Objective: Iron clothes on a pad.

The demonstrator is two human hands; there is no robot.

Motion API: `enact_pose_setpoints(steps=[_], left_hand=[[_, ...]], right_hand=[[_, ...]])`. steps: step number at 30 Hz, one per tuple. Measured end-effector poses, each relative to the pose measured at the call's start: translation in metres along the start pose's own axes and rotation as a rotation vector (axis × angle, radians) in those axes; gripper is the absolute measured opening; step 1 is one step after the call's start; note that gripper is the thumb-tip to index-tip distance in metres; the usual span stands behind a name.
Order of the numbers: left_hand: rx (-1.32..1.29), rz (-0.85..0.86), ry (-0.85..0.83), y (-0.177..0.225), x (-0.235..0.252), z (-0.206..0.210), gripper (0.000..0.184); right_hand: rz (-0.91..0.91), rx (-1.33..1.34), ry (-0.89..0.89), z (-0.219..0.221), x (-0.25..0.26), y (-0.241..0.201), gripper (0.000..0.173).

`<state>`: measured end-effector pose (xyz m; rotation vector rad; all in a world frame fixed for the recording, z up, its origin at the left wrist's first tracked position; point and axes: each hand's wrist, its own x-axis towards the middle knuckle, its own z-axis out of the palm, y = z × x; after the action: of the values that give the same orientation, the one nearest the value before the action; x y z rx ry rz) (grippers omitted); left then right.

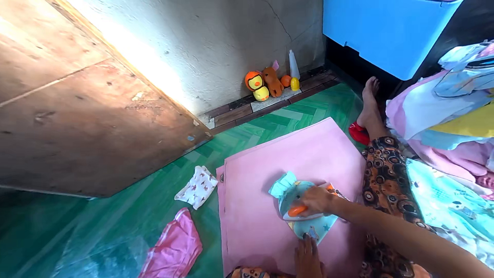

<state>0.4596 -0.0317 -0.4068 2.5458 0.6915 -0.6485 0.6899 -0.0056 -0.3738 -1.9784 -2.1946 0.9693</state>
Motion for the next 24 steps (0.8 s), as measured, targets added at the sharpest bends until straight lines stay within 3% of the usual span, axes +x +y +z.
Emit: enact_pose_setpoints(steps=[8,17,24], left_hand=[[0.016,-0.027,-0.022,0.0,0.0,0.0,0.061],[0.052,0.004,-0.014,0.006,-0.005,0.008,0.059],[0.082,0.012,-0.019,0.007,-0.005,0.012,0.063]], right_hand=[[0.081,-0.013,0.052,-0.017,0.024,0.001,0.046],[0.049,0.033,-0.016,0.004,-0.011,-0.006,0.045],[0.111,0.014,0.052,-0.012,0.017,-0.005,0.047]])
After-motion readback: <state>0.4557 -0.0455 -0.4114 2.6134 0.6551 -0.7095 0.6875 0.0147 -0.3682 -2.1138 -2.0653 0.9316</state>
